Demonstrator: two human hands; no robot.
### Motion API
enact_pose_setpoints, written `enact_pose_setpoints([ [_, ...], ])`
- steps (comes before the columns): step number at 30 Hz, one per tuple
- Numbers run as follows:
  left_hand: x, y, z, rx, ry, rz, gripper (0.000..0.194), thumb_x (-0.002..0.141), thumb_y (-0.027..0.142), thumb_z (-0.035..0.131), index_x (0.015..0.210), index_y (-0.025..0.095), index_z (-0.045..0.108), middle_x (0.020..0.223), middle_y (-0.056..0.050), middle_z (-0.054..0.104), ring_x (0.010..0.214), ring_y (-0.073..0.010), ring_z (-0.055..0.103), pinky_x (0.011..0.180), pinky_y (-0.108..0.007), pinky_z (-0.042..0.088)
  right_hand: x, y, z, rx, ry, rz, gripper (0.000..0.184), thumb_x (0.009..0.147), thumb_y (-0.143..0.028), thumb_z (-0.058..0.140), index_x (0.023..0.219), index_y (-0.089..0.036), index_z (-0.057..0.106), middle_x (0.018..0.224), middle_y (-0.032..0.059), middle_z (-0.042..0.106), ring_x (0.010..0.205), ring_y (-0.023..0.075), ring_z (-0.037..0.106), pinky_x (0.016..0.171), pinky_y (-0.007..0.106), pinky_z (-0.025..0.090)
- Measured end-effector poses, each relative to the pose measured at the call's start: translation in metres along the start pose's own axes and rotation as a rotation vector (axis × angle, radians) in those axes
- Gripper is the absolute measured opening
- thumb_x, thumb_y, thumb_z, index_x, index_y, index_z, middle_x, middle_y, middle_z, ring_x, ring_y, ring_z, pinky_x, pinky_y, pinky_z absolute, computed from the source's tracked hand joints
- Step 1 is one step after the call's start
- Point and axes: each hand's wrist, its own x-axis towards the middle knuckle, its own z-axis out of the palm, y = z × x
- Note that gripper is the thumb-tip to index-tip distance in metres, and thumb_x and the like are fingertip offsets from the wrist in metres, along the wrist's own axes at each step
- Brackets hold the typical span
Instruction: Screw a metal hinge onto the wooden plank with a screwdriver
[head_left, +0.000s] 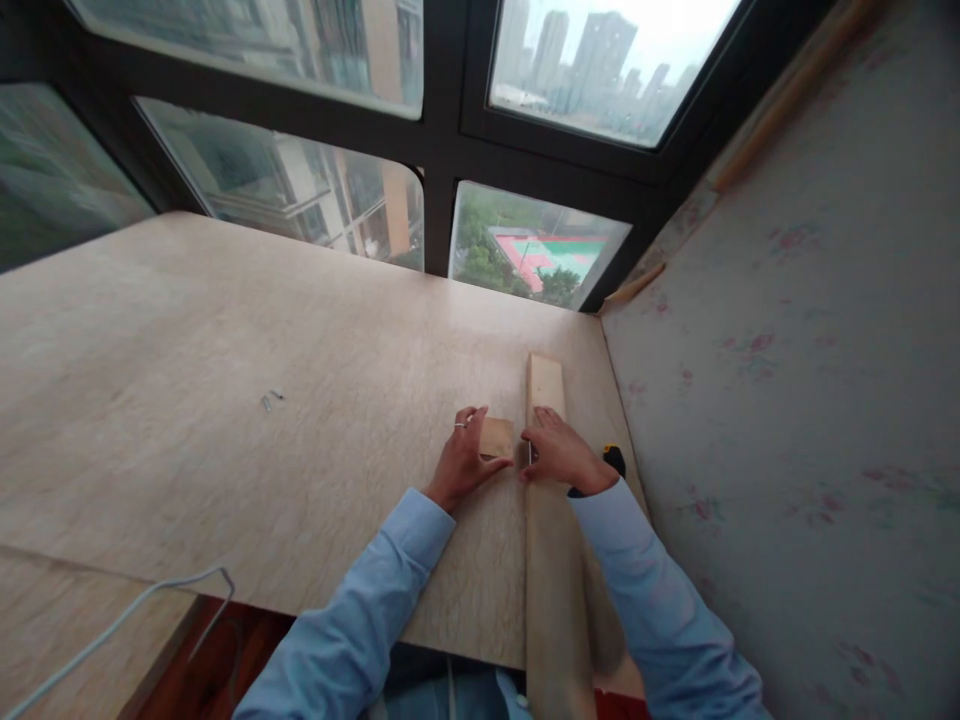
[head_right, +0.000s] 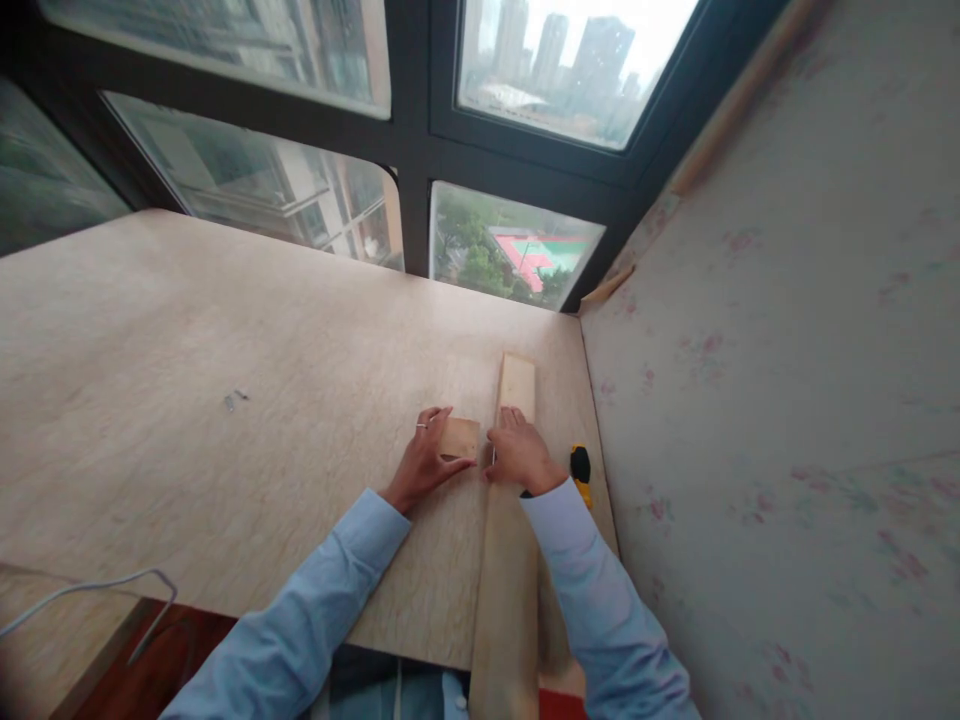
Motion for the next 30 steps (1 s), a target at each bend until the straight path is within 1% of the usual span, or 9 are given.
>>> enact_pose_setpoints([
  [3,0.001,0.0,-0.001,-0.024,-0.003,0.003,0.098,0.064,0.049,0.083,0.143,0.021,0.031,0.135,-0.018,0.039,0.123,-0.0338,0.051,0.102,-0.052,0.046,0.009,0.003,-0.003,-0.01,-0.038,-0.041,0.04,0.042,-0.033,0.094,0.075,-0.019,0.076,0.133,0.0213,0.056,0.13,0.0469,0.043,0.104,0.057,0.041],
  [6,0.002,-0.001,-0.002,-0.053,-0.014,-0.002,0.099,0.064,0.047,0.085,0.143,0.02,0.032,0.135,-0.018,0.039,0.124,-0.0338,0.05,0.102,-0.051,0.046,0.014,0.005,-0.003,-0.005,-0.08,-0.051,0.04,0.038,-0.03,0.095,0.07,-0.018,0.076,0.133,0.0215,0.057,0.13,0.0477,0.042,0.104,0.056,0.04],
  [9,0.003,-0.002,-0.002,-0.066,-0.03,-0.006,0.099,0.062,0.042,0.086,0.142,0.02,0.032,0.135,-0.018,0.039,0.123,-0.0337,0.05,0.101,-0.051,0.047,0.015,0.004,-0.004,-0.015,-0.11,-0.043,0.039,0.04,-0.027,0.094,0.074,-0.018,0.077,0.133,0.0211,0.058,0.131,0.0459,0.041,0.106,0.053,0.038],
  [13,0.004,-0.003,-0.001,-0.077,-0.041,-0.006,0.1,0.06,0.038,0.088,0.141,0.018,0.033,0.135,-0.019,0.038,0.123,-0.0339,0.05,0.101,-0.051,0.047,0.013,0.0,-0.007,-0.004,-0.112,-0.001,0.043,0.047,-0.026,0.092,0.087,-0.017,0.077,0.13,0.0198,0.059,0.132,0.0413,0.041,0.106,0.05,0.038],
  [16,0.004,-0.003,-0.001,-0.09,-0.048,0.001,0.099,0.061,0.036,0.088,0.141,0.019,0.032,0.135,-0.019,0.037,0.125,-0.0343,0.049,0.101,-0.051,0.047,0.01,-0.002,-0.008,0.016,-0.092,0.009,0.046,0.051,-0.022,0.09,0.093,-0.015,0.075,0.124,0.0191,0.06,0.129,0.0378,0.046,0.104,0.047,0.042],
  [20,0.004,-0.001,-0.001,-0.096,-0.074,-0.008,0.097,0.063,0.034,0.086,0.142,0.021,0.031,0.137,-0.019,0.036,0.124,-0.0337,0.051,0.1,-0.052,0.048,0.003,0.0,-0.005,0.082,-0.025,-0.01,0.039,0.057,-0.018,0.086,0.093,-0.017,0.073,0.123,0.0161,0.059,0.128,0.0344,0.049,0.105,0.048,0.042],
  [25,0.003,0.002,0.001,-0.089,-0.076,0.019,0.098,0.064,0.036,0.085,0.144,0.023,0.029,0.138,-0.018,0.035,0.125,-0.0345,0.05,0.098,-0.053,0.049,-0.012,0.004,0.002,0.169,0.072,-0.026,0.04,0.065,-0.015,0.08,0.104,-0.02,0.071,0.14,0.0169,0.051,0.138,0.0347,0.041,0.111,0.055,0.037],
  [27,0.003,0.003,0.001,-0.086,-0.065,0.019,0.1,0.065,0.037,0.085,0.145,0.024,0.027,0.137,-0.018,0.036,0.124,-0.0343,0.05,0.098,-0.053,0.049,-0.019,0.007,0.006,0.206,0.102,-0.042,0.042,0.07,-0.016,0.077,0.111,-0.02,0.068,0.146,0.0167,0.047,0.14,0.0337,0.039,0.112,0.055,0.037],
  [30,0.002,0.003,0.001,-0.083,-0.059,0.005,0.102,0.065,0.039,0.085,0.146,0.023,0.025,0.137,-0.019,0.036,0.124,-0.0346,0.05,0.099,-0.053,0.049,-0.028,0.011,0.01,0.251,0.153,-0.06,0.043,0.076,-0.017,0.072,0.119,-0.02,0.065,0.148,0.017,0.046,0.14,0.0315,0.04,0.113,0.054,0.037],
])
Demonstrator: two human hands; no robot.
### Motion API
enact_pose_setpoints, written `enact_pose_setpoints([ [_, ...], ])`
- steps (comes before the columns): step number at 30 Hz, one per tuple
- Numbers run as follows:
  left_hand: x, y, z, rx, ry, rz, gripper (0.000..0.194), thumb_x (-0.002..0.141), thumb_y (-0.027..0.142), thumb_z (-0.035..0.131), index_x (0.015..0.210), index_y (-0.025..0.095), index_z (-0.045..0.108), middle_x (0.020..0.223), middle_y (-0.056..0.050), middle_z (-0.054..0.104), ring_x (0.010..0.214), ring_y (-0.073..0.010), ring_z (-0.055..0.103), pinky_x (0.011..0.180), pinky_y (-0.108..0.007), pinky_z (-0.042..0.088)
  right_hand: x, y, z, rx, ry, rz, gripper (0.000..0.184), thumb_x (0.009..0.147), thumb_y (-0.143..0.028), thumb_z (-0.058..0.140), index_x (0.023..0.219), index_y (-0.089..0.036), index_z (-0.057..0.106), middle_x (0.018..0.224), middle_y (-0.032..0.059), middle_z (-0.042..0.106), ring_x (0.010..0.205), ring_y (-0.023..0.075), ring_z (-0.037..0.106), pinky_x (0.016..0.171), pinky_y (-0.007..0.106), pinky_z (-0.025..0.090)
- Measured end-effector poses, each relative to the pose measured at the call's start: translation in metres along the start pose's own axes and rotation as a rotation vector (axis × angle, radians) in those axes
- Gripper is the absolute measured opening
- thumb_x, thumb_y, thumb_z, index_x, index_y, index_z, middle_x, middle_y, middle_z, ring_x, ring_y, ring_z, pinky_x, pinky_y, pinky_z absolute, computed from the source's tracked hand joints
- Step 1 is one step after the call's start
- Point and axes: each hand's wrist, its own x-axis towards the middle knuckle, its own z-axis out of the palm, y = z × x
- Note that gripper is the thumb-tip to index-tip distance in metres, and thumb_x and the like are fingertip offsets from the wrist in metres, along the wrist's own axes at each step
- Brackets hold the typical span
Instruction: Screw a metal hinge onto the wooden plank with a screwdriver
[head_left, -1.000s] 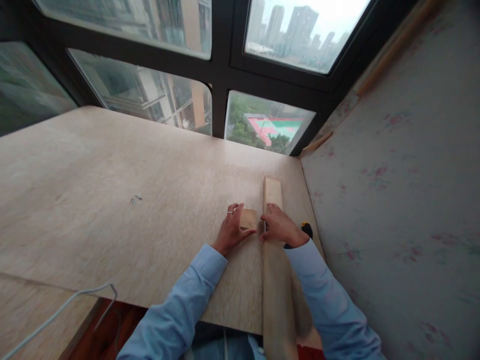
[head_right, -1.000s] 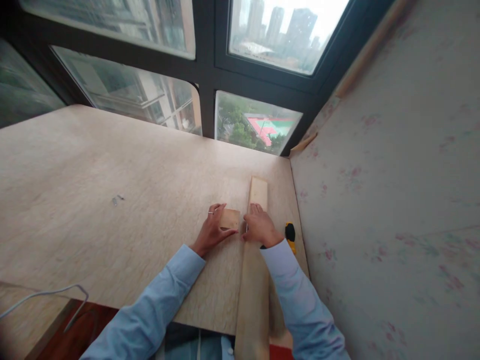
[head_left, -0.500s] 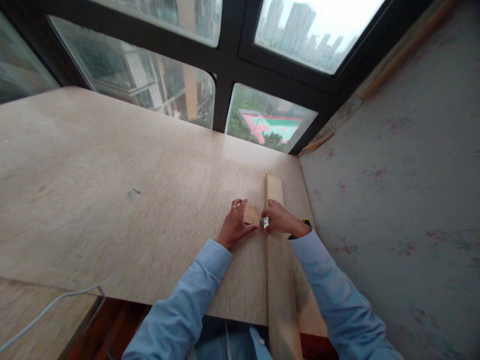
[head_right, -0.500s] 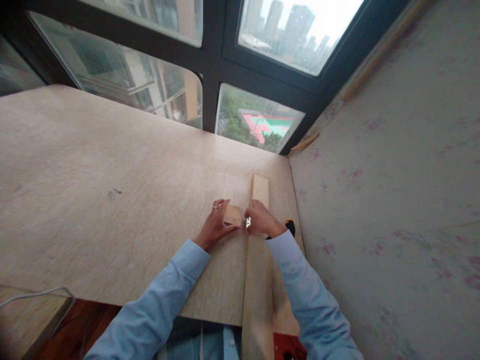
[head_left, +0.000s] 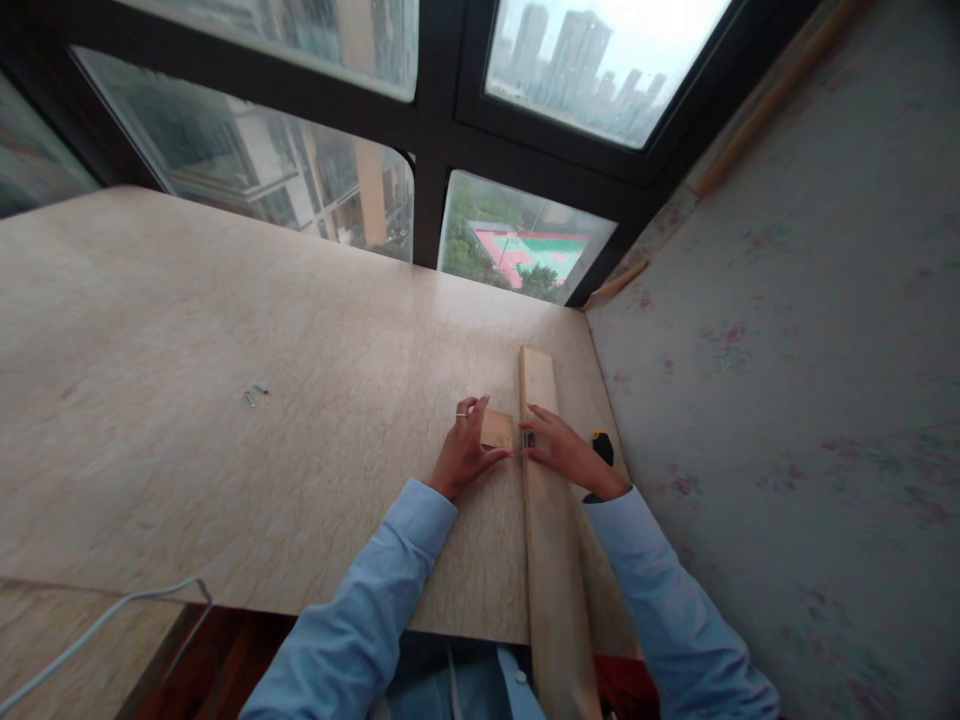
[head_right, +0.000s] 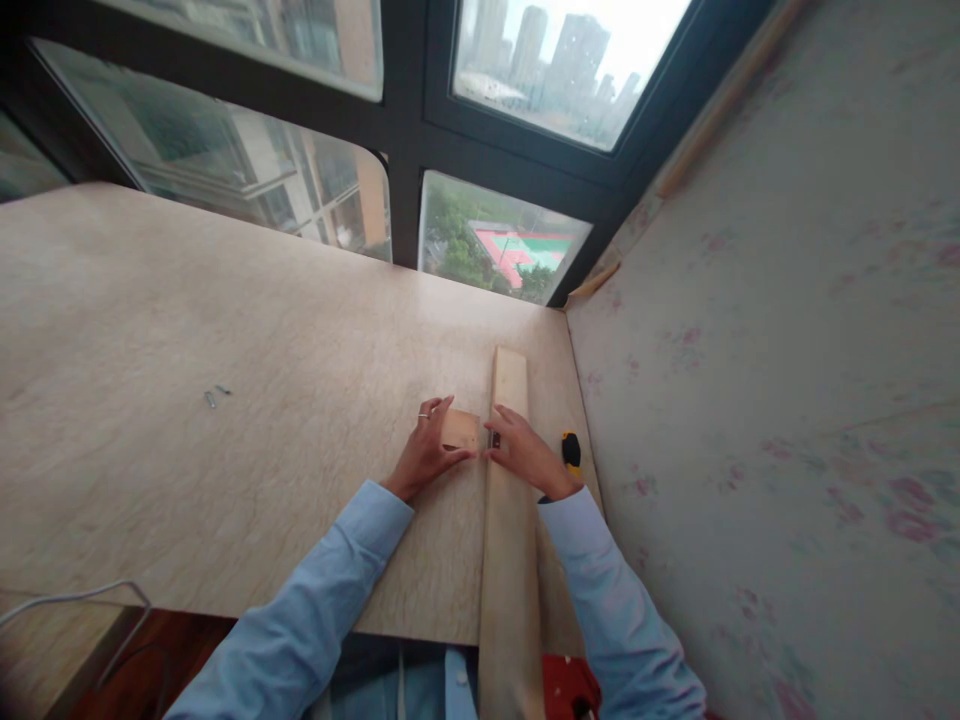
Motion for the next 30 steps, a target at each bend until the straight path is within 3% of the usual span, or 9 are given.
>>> enact_pose_setpoints([
  [8,-0.002,0.0,0.002,-0.013,-0.022,0.029,0.103,0.064,0.044,0.084,0.147,0.022,0.027,0.139,-0.019,0.035,0.124,-0.0342,0.049,0.101,-0.052,0.047,-0.01,0.003,0.006,0.068,0.053,-0.023,0.045,0.083,-0.018,0.064,0.128,-0.022,0.06,0.147,0.0151,0.047,0.14,0.0282,0.041,0.114,0.05,0.037],
  [24,-0.008,0.006,0.018,-0.008,0.014,0.025,0.101,0.065,0.047,0.084,0.145,0.019,0.03,0.136,-0.018,0.039,0.13,-0.0343,0.044,0.107,-0.053,0.041,-0.007,0.007,0.017,0.15,0.101,-0.023,0.043,0.081,-0.019,0.068,0.123,-0.02,0.062,0.15,0.0165,0.042,0.142,0.0282,0.037,0.117,0.049,0.032],
  [30,-0.01,0.009,0.015,-0.017,0.008,0.03,0.101,0.065,0.052,0.082,0.145,0.019,0.03,0.137,-0.019,0.039,0.132,-0.0339,0.042,0.107,-0.052,0.041,-0.012,0.008,0.021,0.177,0.111,-0.011,0.056,0.084,-0.026,0.067,0.137,-0.016,0.051,0.152,0.0201,0.039,0.144,0.0281,0.034,0.118,0.049,0.029],
])
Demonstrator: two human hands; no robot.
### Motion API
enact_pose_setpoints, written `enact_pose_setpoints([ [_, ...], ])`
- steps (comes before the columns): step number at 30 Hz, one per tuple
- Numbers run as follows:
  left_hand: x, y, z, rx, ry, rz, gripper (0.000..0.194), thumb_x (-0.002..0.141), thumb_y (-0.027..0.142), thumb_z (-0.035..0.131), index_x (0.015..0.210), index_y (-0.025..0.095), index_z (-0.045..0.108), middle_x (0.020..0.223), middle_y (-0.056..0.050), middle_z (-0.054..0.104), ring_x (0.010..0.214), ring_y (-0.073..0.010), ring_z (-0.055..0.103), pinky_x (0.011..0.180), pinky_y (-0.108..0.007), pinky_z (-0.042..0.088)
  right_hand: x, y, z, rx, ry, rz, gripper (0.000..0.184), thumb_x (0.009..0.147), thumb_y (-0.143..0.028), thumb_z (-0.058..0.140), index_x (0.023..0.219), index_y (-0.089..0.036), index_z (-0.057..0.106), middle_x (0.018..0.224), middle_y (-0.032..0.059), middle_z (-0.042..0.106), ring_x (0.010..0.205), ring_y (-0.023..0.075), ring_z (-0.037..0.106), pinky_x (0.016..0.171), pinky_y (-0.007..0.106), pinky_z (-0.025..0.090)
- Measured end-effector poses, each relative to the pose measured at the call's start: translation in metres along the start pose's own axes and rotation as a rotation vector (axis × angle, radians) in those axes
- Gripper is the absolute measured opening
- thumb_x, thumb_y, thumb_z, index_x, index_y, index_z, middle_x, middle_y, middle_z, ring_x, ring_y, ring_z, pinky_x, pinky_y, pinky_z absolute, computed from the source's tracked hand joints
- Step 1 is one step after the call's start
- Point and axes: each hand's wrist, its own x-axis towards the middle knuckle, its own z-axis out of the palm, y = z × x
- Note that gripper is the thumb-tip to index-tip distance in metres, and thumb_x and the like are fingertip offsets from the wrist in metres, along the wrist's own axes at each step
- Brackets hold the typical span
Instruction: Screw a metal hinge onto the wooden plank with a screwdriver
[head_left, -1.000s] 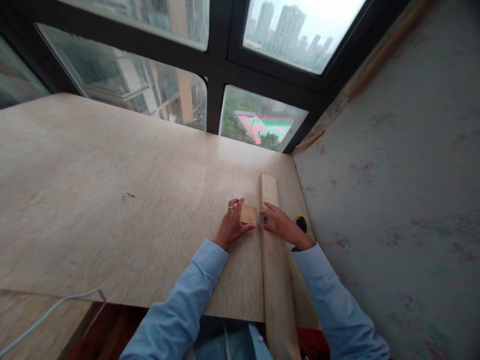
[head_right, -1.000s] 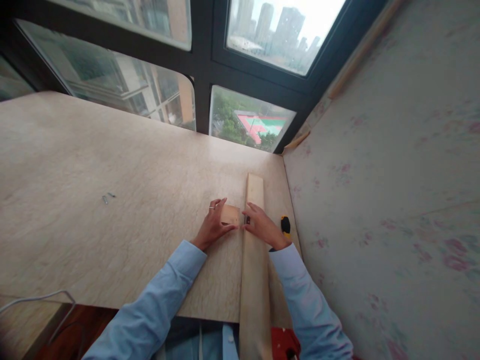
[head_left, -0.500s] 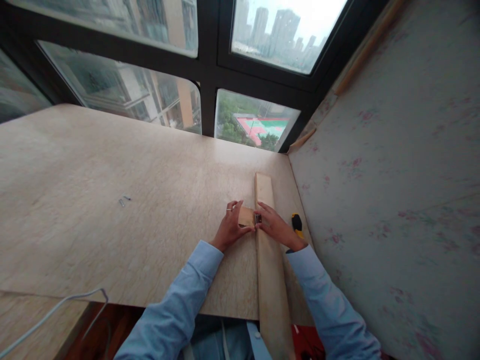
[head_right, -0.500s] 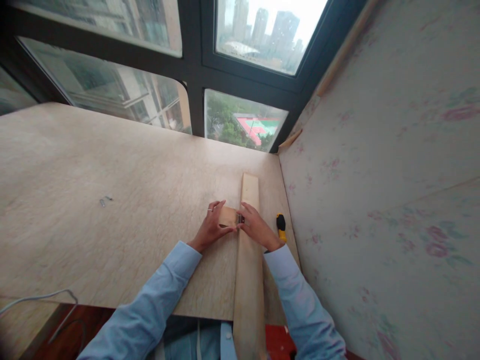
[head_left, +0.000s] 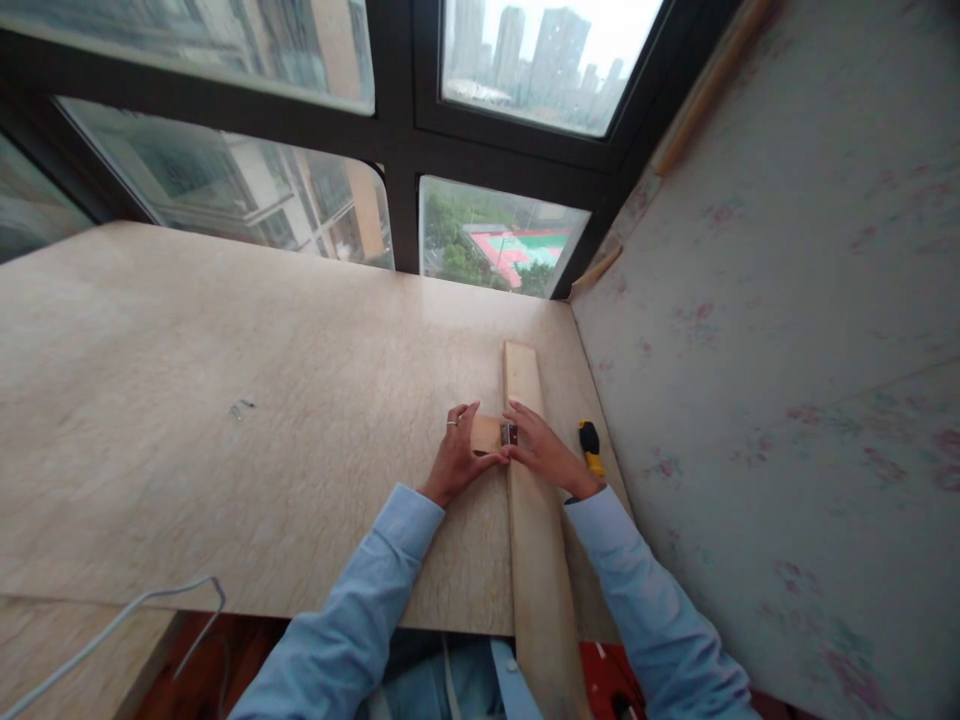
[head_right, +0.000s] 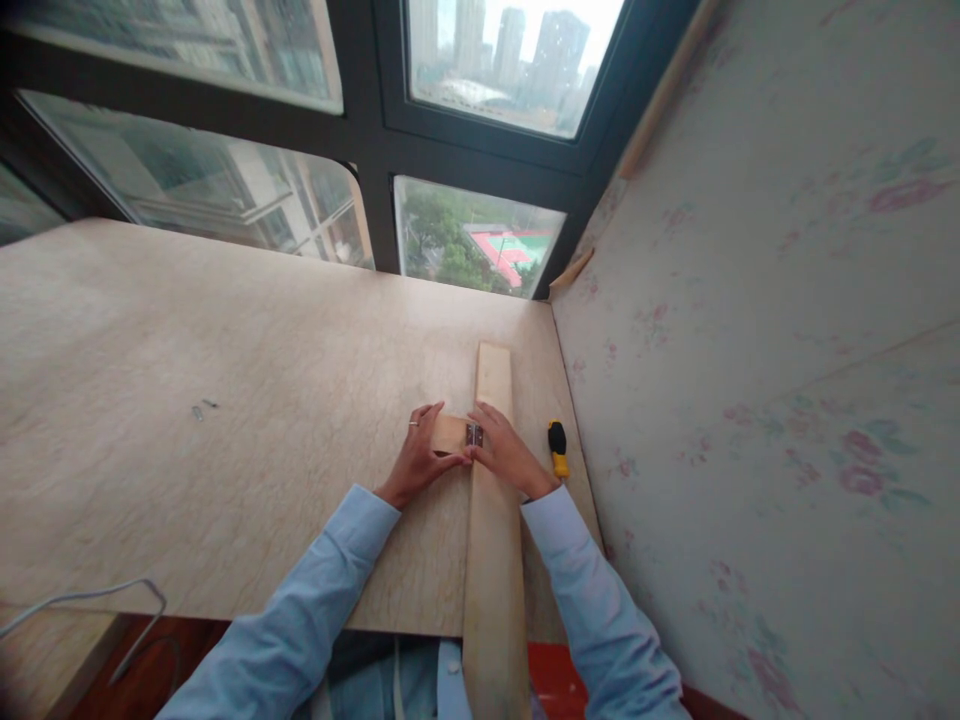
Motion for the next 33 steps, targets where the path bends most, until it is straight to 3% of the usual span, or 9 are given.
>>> enact_pose_setpoints([
  [7,0.002,0.0,-0.001,-0.001,0.037,-0.016,0.102,0.065,0.052,0.082,0.145,0.017,0.031,0.136,-0.019,0.04,0.13,-0.0344,0.042,0.107,-0.052,0.04,-0.008,0.001,-0.005,0.035,-0.039,-0.115,0.069,0.089,-0.032,0.061,0.151,-0.021,0.031,0.155,0.0156,0.036,0.146,0.0249,0.03,0.119,0.049,0.026],
  [13,0.003,-0.001,0.0,0.013,0.033,-0.021,0.098,0.067,0.042,0.083,0.146,0.017,0.029,0.137,-0.019,0.04,0.132,-0.0336,0.04,0.109,-0.052,0.037,-0.003,0.011,0.001,-0.026,-0.055,-0.139,0.091,0.081,-0.034,0.072,0.155,-0.022,0.02,0.156,0.0181,0.033,0.147,0.0305,0.026,0.119,0.054,0.025],
  [19,0.004,-0.002,0.001,0.007,0.04,-0.009,0.101,0.064,0.037,0.085,0.145,0.017,0.029,0.136,-0.019,0.041,0.132,-0.0344,0.04,0.11,-0.053,0.035,0.007,0.011,0.003,-0.064,-0.062,-0.133,0.097,0.069,-0.032,0.083,0.15,-0.018,0.032,0.147,0.0217,0.045,0.141,0.035,0.037,0.115,0.055,0.031],
  [24,0.005,-0.003,0.001,-0.013,0.053,-0.012,0.104,0.06,0.039,0.087,0.145,0.017,0.031,0.135,-0.018,0.043,0.131,-0.0343,0.041,0.11,-0.052,0.035,0.014,0.018,0.002,-0.04,-0.097,-0.138,0.098,0.057,-0.037,0.089,0.143,-0.019,0.045,0.139,0.0192,0.054,0.135,0.0376,0.044,0.111,0.057,0.034],
  [33,0.006,-0.007,0.003,-0.033,0.061,-0.015,0.109,0.055,0.045,0.089,0.145,0.019,0.032,0.133,-0.017,0.044,0.128,-0.0348,0.042,0.108,-0.052,0.036,0.017,0.017,-0.002,-0.104,-0.153,-0.141,0.097,0.056,-0.04,0.089,0.141,-0.015,0.047,0.141,0.0212,0.053,0.136,0.0397,0.042,0.111,0.056,0.032],
])
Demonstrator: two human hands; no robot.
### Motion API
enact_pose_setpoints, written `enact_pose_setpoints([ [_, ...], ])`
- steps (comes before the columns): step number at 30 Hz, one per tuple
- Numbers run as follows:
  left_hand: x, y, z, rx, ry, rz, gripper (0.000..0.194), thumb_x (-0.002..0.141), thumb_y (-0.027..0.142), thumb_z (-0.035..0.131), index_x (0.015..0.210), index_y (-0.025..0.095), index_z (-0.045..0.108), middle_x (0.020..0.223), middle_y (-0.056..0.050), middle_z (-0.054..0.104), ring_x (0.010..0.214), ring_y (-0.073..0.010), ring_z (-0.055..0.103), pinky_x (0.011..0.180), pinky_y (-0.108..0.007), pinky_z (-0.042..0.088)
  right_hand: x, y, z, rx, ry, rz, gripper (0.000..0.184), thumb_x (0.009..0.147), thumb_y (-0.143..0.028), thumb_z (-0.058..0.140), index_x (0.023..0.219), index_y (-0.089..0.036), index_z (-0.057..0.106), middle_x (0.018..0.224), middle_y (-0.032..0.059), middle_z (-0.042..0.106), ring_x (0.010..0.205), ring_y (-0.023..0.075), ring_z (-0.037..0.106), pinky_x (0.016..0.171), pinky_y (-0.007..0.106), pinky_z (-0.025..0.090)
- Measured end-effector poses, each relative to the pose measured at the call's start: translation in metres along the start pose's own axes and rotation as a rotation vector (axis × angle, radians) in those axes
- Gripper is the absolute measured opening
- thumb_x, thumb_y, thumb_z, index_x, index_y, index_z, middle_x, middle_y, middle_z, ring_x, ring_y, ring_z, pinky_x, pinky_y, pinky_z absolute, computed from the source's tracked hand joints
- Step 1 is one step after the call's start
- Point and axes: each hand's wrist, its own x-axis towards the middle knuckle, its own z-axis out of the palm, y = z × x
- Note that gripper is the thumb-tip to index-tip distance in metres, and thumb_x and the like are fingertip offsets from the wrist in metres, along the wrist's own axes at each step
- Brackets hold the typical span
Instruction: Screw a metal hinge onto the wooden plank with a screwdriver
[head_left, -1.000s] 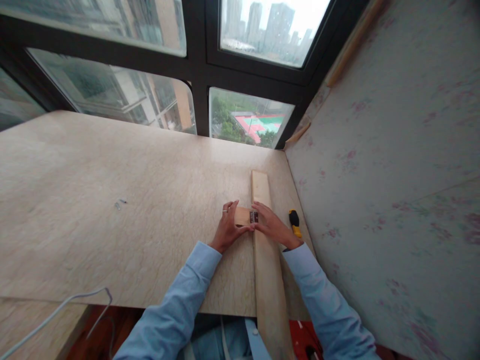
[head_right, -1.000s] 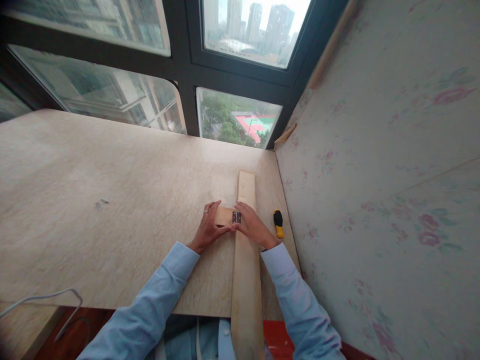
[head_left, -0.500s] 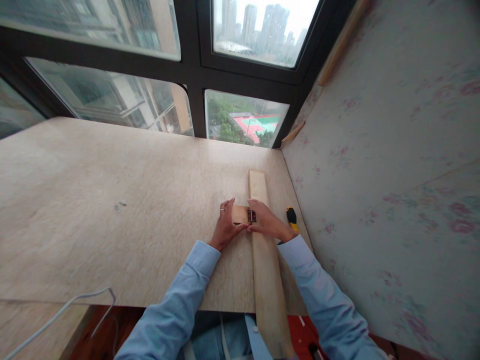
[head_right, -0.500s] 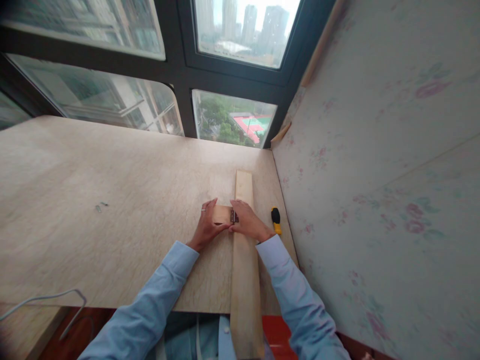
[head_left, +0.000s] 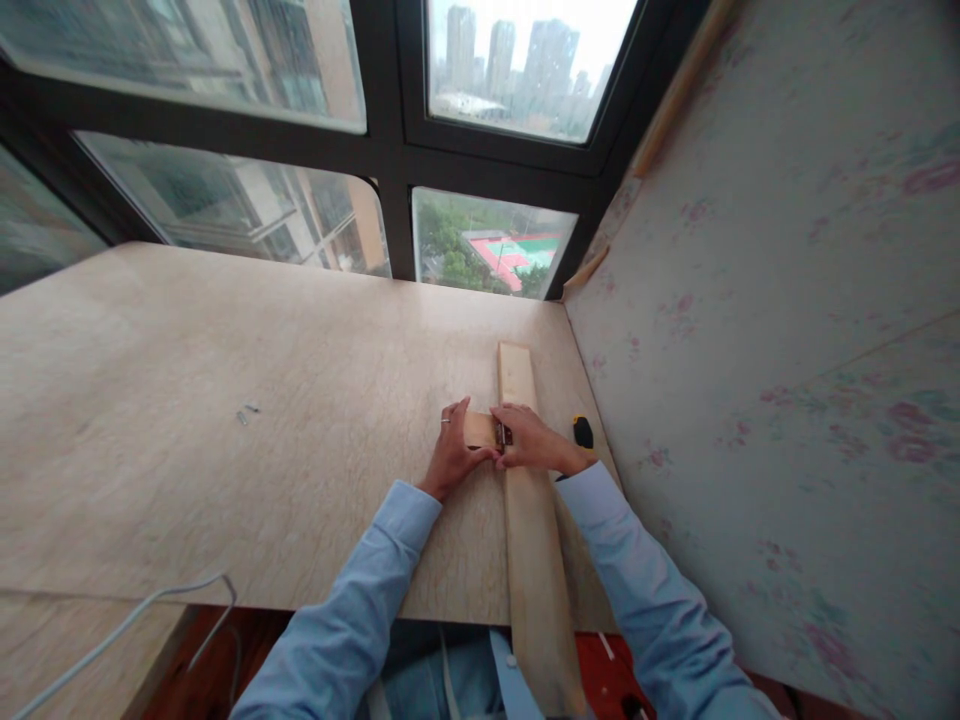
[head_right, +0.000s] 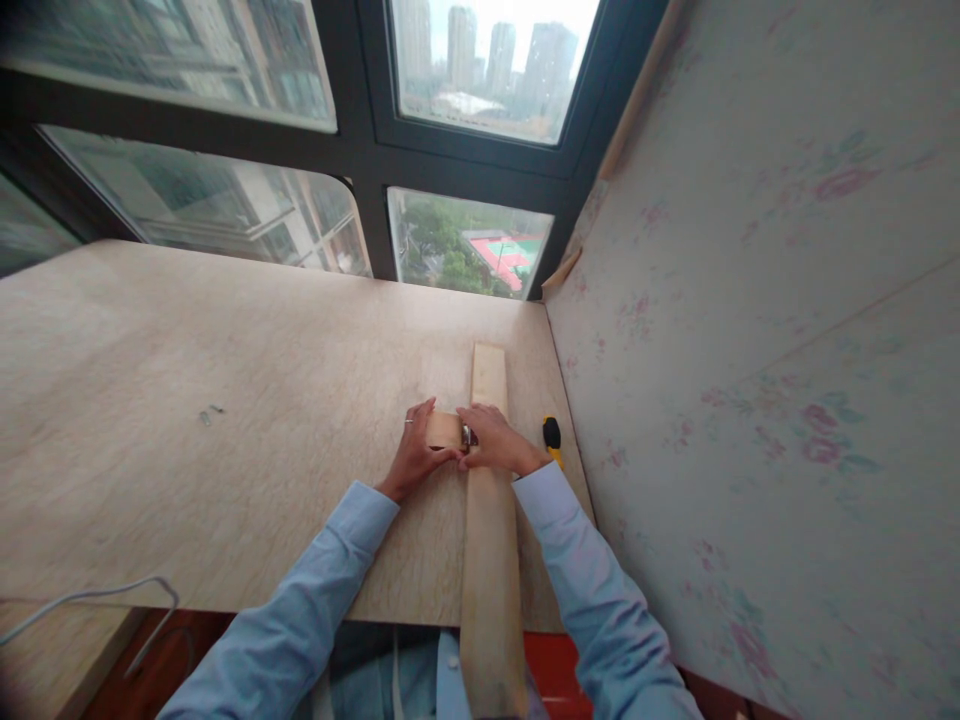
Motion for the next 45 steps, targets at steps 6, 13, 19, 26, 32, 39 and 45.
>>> enact_pose_setpoints([
  [6,0.001,-0.002,0.0,-0.074,0.012,-0.037,0.112,0.05,0.047,0.09,0.144,0.02,0.033,0.129,-0.016,0.046,0.122,-0.0333,0.047,0.103,-0.05,0.041,0.0,0.0,0.0,0.021,0.005,0.038,0.102,0.05,-0.039,0.092,0.139,-0.014,0.049,0.139,0.0226,0.054,0.134,0.0403,0.044,0.11,0.057,0.034],
  [13,0.002,0.0,-0.001,-0.101,-0.002,-0.06,0.107,0.052,0.048,0.089,0.141,0.018,0.037,0.129,-0.016,0.046,0.126,-0.0341,0.044,0.107,-0.052,0.038,-0.001,0.005,0.005,0.064,0.099,0.008,0.077,0.07,-0.036,0.08,0.138,-0.018,0.05,0.133,0.0175,0.059,0.133,0.0332,0.047,0.111,0.054,0.037],
  [19,0.002,0.006,-0.003,-0.332,-0.014,-0.244,0.102,0.06,0.048,0.085,0.144,0.019,0.035,0.141,-0.02,0.041,0.127,-0.0327,0.047,0.102,-0.048,0.044,-0.003,0.002,0.005,0.079,0.102,-0.001,0.072,0.073,-0.035,0.077,0.138,-0.017,0.05,0.134,0.0174,0.058,0.134,0.0332,0.045,0.11,0.055,0.037],
  [26,0.022,0.022,-0.012,-0.725,-0.024,-0.668,0.08,0.064,0.035,0.085,0.132,0.013,0.048,0.115,-0.017,0.065,0.102,-0.0266,0.065,0.085,-0.037,0.053,-0.007,-0.002,0.004,0.118,0.104,0.018,0.075,0.071,-0.024,0.076,0.141,-0.02,0.047,0.139,0.0164,0.055,0.137,0.033,0.042,0.113,0.056,0.034],
  [32,0.029,0.036,-0.013,-0.578,-0.004,-0.766,0.063,0.057,0.023,0.086,0.112,0.01,0.06,0.09,-0.008,0.068,0.077,-0.0186,0.065,0.068,-0.027,0.051,-0.009,-0.001,0.013,0.139,0.14,0.019,0.074,0.073,-0.022,0.073,0.141,-0.022,0.045,0.142,0.0158,0.052,0.139,0.0332,0.039,0.112,0.057,0.034],
  [39,0.026,0.035,-0.005,-0.649,-0.037,-0.758,0.055,0.053,0.015,0.082,0.102,0.011,0.058,0.079,-0.005,0.067,0.064,-0.0155,0.063,0.059,-0.026,0.049,-0.015,-0.003,0.019,0.205,0.191,0.018,0.074,0.079,-0.032,0.071,0.145,-0.02,0.04,0.148,0.018,0.045,0.142,0.0307,0.036,0.116,0.055,0.029],
  [45,0.023,0.037,-0.006,-0.649,-0.013,-0.753,0.046,0.054,0.019,0.083,0.092,0.013,0.059,0.077,-0.004,0.067,0.062,-0.0144,0.062,0.056,-0.024,0.048,-0.019,-0.009,0.022,0.295,0.318,0.099,0.059,0.086,-0.034,0.064,0.141,-0.023,0.045,0.144,0.015,0.049,0.136,0.0263,0.044,0.115,0.05,0.032],
])
